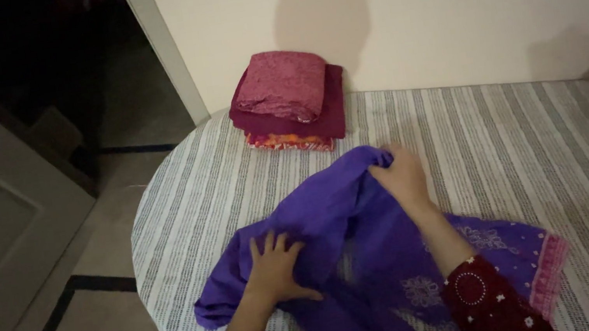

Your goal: Folding various articles of clothing on a bed and a table.

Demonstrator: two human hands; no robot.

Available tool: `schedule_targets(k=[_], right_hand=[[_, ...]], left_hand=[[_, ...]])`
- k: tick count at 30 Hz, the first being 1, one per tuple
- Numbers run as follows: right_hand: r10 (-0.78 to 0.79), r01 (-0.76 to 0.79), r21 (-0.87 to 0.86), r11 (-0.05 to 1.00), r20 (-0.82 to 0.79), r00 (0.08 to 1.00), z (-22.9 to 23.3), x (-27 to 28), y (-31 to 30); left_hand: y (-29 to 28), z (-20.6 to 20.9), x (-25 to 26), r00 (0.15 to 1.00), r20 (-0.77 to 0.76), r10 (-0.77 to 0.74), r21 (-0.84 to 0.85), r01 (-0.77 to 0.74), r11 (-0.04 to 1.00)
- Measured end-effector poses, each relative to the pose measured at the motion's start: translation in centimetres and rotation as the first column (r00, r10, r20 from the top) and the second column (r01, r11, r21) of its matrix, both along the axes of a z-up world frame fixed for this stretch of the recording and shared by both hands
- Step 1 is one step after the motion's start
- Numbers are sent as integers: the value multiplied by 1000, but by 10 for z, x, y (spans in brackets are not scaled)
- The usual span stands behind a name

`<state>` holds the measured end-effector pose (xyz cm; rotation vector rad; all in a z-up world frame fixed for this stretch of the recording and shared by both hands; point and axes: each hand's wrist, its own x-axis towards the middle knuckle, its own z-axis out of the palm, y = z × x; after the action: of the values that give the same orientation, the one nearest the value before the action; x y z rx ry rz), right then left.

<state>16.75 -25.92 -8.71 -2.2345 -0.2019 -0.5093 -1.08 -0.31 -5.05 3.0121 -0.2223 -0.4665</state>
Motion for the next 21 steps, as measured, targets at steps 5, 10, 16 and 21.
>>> schedule_targets(k=[5,10,16,21], right_hand=[[69,-71,-9,997,-113,991,-85,30,-19],[142,-164,-43,986,-315,938,-154,43,-30],[241,-308,-100,946,-420,875,-195,38,-23],[91,-150,-128,980,-381,920,-189,40,-10]], left_hand=[[11,-81,15,978,110,176,-193,-152,969],[40,-168,36,927,298,227,-274,-145,951],[73,-118,18,947,105,303,-320,-256,912],[136,-162,26,967,65,247,-544,-174,821]])
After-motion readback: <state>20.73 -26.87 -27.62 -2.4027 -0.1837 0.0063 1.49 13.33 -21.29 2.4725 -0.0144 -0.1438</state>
